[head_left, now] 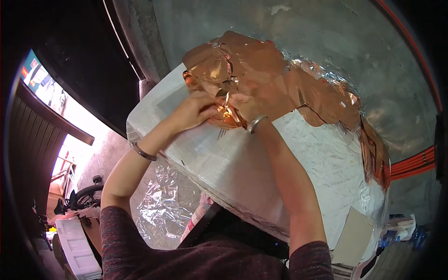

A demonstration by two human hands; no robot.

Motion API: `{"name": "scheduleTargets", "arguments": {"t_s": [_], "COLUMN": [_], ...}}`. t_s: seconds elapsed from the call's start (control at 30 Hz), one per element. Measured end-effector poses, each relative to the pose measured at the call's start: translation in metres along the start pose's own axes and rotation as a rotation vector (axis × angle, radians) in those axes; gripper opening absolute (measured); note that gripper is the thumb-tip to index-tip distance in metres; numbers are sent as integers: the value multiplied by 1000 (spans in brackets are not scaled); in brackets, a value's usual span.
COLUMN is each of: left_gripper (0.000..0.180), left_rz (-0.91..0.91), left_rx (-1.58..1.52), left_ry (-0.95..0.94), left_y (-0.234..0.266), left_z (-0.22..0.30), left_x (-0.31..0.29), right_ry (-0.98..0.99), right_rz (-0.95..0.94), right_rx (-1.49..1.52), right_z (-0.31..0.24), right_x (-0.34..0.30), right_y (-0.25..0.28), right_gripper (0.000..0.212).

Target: The person selects a heart-shaped foil balloon from a pile, flattens it on the table, and folds the sides inward. They then fold the balloon into a small rectangle and press down on the foil to flatten it.

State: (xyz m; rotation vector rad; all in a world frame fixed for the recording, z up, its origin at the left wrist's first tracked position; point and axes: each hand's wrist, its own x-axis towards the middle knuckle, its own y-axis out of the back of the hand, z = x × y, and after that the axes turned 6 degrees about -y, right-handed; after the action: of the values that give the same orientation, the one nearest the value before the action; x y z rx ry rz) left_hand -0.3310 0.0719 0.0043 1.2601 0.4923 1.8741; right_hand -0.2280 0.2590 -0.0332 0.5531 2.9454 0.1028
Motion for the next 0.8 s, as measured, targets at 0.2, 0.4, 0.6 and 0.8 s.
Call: {"name": "scheduleTargets", "arguments": {"t_s": [0.2, 0.4, 0.6, 0.8], "left_gripper": [25, 35, 67, 60], "left_rz": [-315, -209, -425, -205], "left_rx": [146, 223, 189, 905], "left_ry": [10, 76, 255, -209], "left_y": [-6, -44, -89, -128], "left_z": [0, -3, -12, -131], "left_x": [16, 53, 87, 117], "right_ry": [-57, 142, 601, 895], "right_rz": [-74, -158, -65, -490], "right_rx": [701, 579, -149, -834], "right_z": [-20, -66, -92, -89], "right_x": [-2, -6, -17, -175], "right_y": [26, 18, -1, -41], "right_gripper": [12, 18, 24, 25]}}
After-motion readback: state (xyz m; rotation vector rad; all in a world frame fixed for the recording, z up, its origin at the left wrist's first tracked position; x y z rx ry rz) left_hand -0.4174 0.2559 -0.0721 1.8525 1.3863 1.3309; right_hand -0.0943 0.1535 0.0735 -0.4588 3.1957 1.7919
